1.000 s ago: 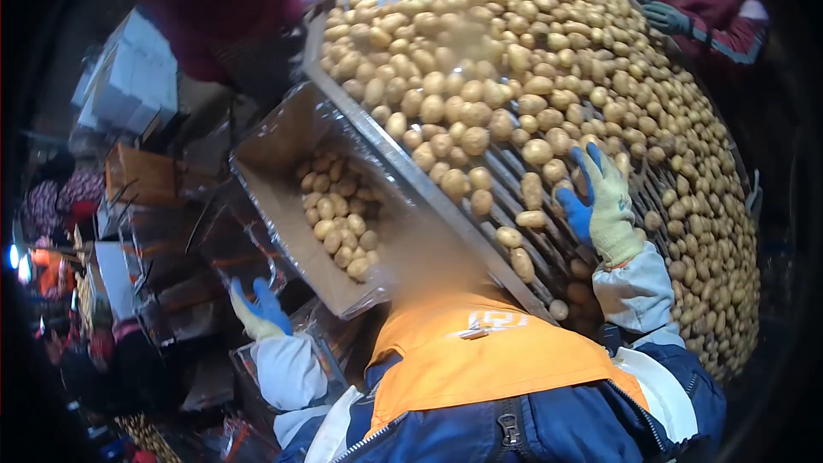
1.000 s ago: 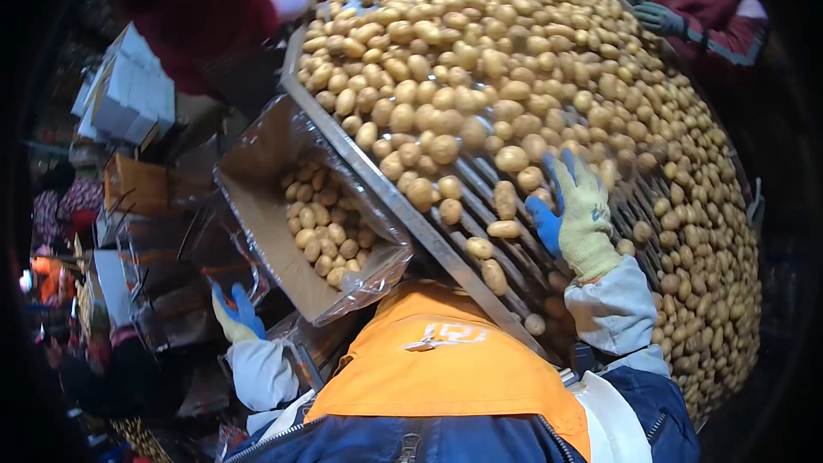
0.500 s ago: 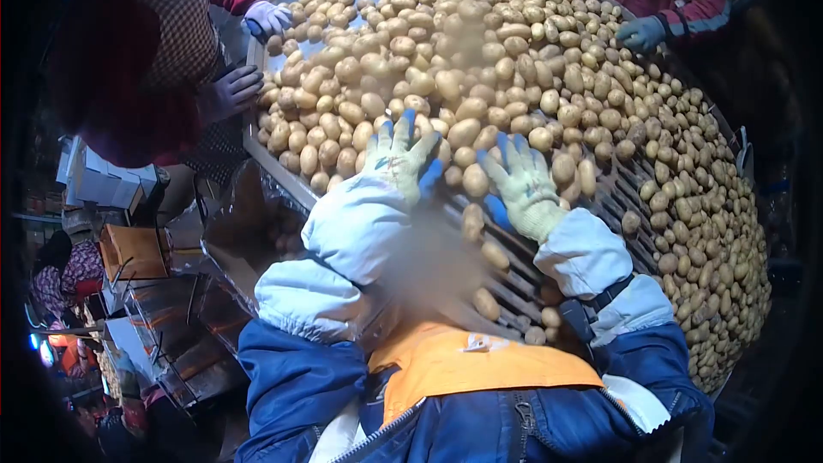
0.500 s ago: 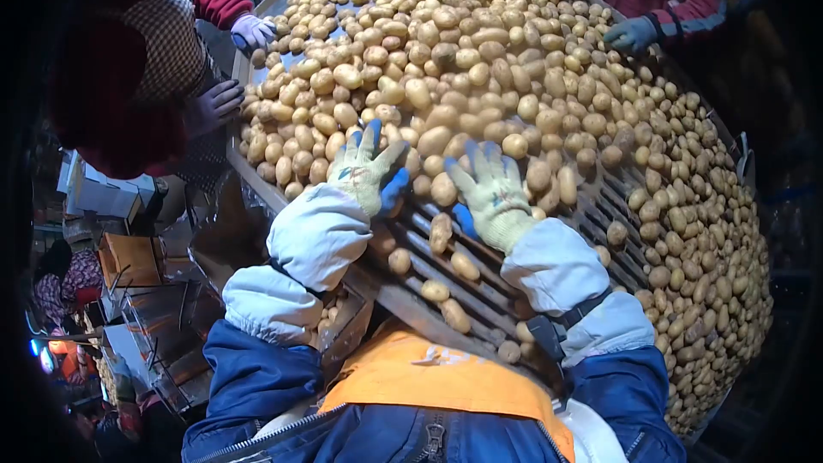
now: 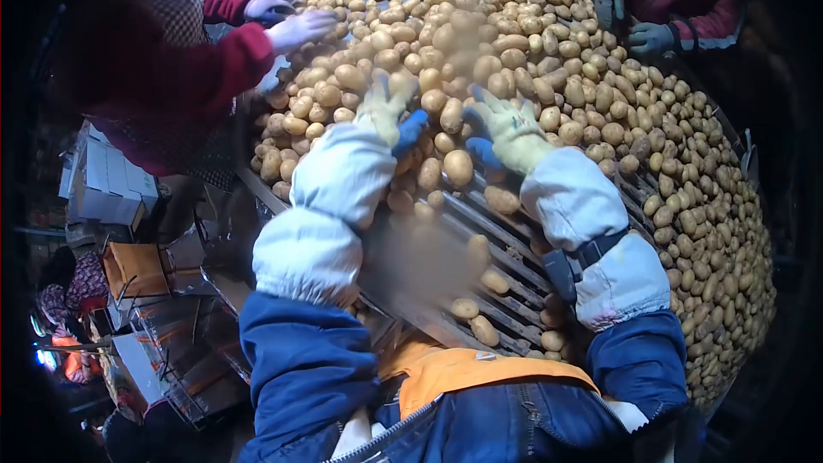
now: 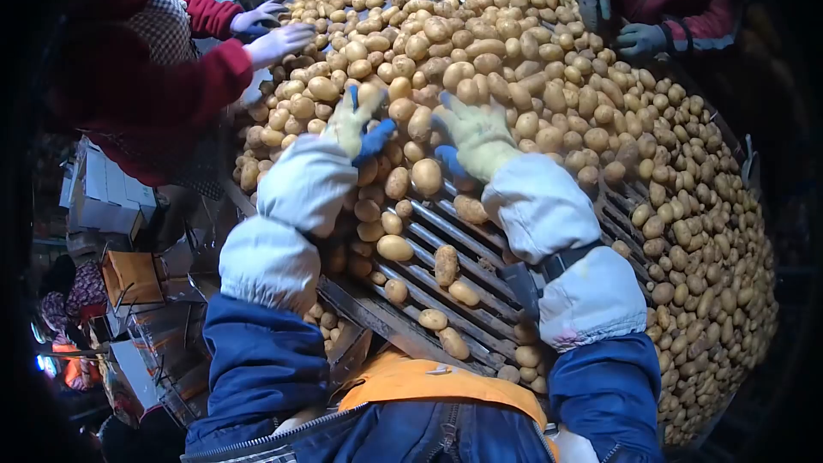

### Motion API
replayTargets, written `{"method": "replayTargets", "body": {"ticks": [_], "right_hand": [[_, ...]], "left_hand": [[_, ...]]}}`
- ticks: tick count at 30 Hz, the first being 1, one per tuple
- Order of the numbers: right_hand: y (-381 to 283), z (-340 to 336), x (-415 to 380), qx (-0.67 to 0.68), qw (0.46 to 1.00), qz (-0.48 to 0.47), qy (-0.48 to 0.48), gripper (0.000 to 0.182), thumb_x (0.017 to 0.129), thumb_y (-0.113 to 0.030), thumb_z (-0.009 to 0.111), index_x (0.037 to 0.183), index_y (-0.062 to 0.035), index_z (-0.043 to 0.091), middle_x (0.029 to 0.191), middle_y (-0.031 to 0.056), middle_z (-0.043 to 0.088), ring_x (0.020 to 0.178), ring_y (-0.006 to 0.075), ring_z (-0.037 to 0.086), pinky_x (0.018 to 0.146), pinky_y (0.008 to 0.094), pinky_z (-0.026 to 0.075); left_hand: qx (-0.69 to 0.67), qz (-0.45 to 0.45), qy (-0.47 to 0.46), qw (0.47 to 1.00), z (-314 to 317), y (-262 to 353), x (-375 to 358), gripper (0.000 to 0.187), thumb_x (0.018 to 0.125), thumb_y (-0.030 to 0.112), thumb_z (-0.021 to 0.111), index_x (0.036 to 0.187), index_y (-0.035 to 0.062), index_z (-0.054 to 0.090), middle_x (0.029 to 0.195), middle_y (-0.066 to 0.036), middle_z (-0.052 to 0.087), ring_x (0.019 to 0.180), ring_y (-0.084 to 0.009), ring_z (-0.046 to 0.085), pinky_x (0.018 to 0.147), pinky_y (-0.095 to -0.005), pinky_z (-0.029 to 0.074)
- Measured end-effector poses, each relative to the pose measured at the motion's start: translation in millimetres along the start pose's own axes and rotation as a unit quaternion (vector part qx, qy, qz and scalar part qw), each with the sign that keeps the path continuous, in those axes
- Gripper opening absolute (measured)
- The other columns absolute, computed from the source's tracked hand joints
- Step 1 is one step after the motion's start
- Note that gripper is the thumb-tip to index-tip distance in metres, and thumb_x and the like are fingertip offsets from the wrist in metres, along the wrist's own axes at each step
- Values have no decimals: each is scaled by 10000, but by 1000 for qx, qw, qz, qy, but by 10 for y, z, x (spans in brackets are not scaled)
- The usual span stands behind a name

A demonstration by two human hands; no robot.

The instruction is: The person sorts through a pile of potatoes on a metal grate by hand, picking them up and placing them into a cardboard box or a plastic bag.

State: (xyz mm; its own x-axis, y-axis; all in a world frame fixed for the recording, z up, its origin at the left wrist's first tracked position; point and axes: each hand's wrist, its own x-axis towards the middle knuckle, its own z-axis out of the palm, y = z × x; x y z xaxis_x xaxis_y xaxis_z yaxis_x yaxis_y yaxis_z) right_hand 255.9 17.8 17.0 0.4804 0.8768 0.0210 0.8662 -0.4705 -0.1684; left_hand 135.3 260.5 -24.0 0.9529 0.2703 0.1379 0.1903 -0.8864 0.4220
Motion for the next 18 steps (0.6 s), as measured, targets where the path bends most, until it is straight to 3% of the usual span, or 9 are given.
{"method": "replayTargets", "body": {"ticks": [3, 6, 8, 9, 11, 12, 13, 15, 18], "right_hand": [[-71, 41, -478, -33, 999, -23, 36, 546, 934, -409, 629, 1412, -164, 529, 1517, 113, 473, 1411, 328, 408, 1076, 637, 337], [-48, 24, -989, -96, 994, -51, 19, 488, 952, -379, 598, 1379, -145, 561, 1517, 131, 477, 1426, 332, 408, 1063, 625, 359], [-101, -311, -1138, -57, 998, 12, -23, 406, 962, -346, 581, 1308, -136, 598, 1384, 160, 581, 1303, 346, 539, 1018, 571, 424], [-147, -448, -1114, -57, 998, 11, -26, 406, 962, -346, 581, 1308, -136, 598, 1384, 160, 581, 1303, 346, 539, 1018, 571, 424], [-226, -633, -1001, -31, 977, 152, -148, 424, 945, -293, 620, 1327, -112, 589, 1221, 139, 664, 1159, 394, 615, 969, 521, 478], [-264, -566, -955, 20, 995, 90, -45, 383, 927, -250, 637, 1278, -99, 609, 1080, 140, 679, 1016, 408, 642, 915, 507, 494], [-362, -532, -857, 19, 995, 86, -47, 383, 927, -250, 637, 1278, -99, 609, 1080, 140, 679, 1016, 408, 642, 915, 507, 494], [-609, -456, -627, 38, 997, -50, -48, 338, 938, -245, 601, 1257, -135, 619, 1106, 175, 664, 998, 390, 661, 903, 499, 508], [-628, 254, -302, -45, 997, -70, -3, 383, 912, -263, 663, 1284, -177, 628, 1101, 171, 673, 1021, 387, 665, 881, 486, 529]], "left_hand": [[149, 46, 29, 987, -32, 382, -648, 721, 896, 507, 682, 1486, 135, 496, 1510, -387, 373, 1395, -524, 402, 1143, -625, 342], [37, 24, -26, 999, -415, 1053, -1228, 687, 888, 470, 682, 1457, 117, 524, 1443, -375, 418, 1333, -539, 419, 1095, -659, 340], [23, 47, -27, 998, -319, 1282, -1571, 661, 876, 436, 700, 1434, 117, 545, 1438, -365, 420, 1282, -544, 445, 1055, -642, 372], [0, 64, -41, 997, -232, 1293, -1657, 651, 868, 425, 712, 1421, 119, 557, 1445, -362, 415, 1262, -545, 453, 1037, -639, 380], [-52, 147, -118, 981, -582, 1528, -1663, 572, 868, 399, 722, 1364, 142, 606, 1447, -356, 424, 1262, -526, 460, 1025, -607, 392], [-108, 126, -111, 980, -351, 1502, -1732, 554, 872, 393, 718, 1358, 149, 612, 1447, -354, 427, 1264, -519, 462, 1025, -597, 394], [-162, 104, -102, 976, -113, 1469, -1806, 537, 877, 387, 713, 1352, 156, 617, 1447, -353, 430, 1265, -512, 464, 1025, -588, 397], [-115, 128, -72, 983, -34, 1505, -1900, 491, 867, 377, 719, 1297, 148, 663, 1441, -350, 446, 1236, -514, 484, 1016, -578, 402], [-131, 101, -24, 986, -58, 1497, -1948, 389, 909, 297, 710, 1258, 125, 693, 1393, -336, 513, 1218, -489, 539, 1000, -548, 454]]}}
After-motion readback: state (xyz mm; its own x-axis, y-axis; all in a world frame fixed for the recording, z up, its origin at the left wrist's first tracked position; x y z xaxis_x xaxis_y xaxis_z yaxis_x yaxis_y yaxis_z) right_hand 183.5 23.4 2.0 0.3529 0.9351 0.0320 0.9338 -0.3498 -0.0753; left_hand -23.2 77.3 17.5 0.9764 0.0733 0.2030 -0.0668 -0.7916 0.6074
